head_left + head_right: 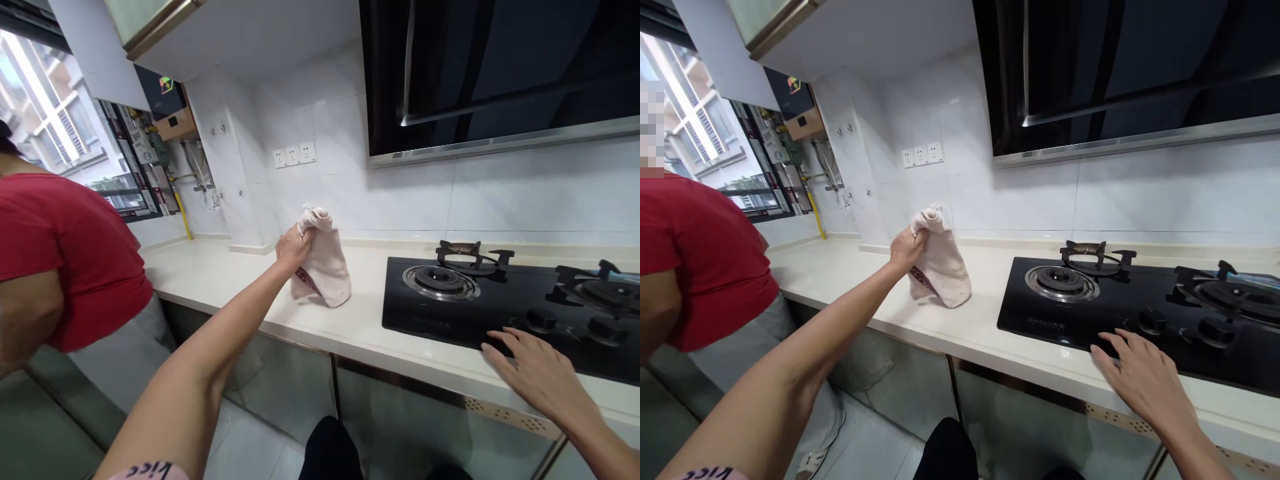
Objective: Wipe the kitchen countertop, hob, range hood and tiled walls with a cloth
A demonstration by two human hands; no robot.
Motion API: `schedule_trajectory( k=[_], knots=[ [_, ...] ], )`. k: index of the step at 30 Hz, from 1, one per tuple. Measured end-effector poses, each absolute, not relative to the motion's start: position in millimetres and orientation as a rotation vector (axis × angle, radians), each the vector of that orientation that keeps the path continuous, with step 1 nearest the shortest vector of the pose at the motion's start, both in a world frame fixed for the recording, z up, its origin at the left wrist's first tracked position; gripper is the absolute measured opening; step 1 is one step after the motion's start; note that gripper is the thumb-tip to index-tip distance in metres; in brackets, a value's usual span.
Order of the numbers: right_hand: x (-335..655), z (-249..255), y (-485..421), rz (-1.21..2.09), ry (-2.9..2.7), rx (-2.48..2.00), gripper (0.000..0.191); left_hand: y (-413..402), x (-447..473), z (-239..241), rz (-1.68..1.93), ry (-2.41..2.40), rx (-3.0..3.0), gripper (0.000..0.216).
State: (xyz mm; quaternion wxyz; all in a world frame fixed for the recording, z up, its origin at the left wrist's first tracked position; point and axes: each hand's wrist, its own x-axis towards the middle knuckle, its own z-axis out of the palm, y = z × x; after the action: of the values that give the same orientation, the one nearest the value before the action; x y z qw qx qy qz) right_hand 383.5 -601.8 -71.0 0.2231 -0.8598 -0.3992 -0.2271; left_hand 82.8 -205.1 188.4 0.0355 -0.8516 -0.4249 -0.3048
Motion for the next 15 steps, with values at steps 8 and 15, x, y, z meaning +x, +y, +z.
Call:
schedule_trajectory(
  k=[8,15],
  knots=[
    [380.6,-66.9,-604.0,-0.628,-1.124,-2.353,0.07,-218.2,66.1,105.4,-0.401,-1.245,-2.886,0.064],
    [377.8,-63.2,-604.6,-0.605,-1.094,-2.382,0.07,-192.1,88.0,92.5,-0.164,-1.367,-2.789,0.089]
  ],
)
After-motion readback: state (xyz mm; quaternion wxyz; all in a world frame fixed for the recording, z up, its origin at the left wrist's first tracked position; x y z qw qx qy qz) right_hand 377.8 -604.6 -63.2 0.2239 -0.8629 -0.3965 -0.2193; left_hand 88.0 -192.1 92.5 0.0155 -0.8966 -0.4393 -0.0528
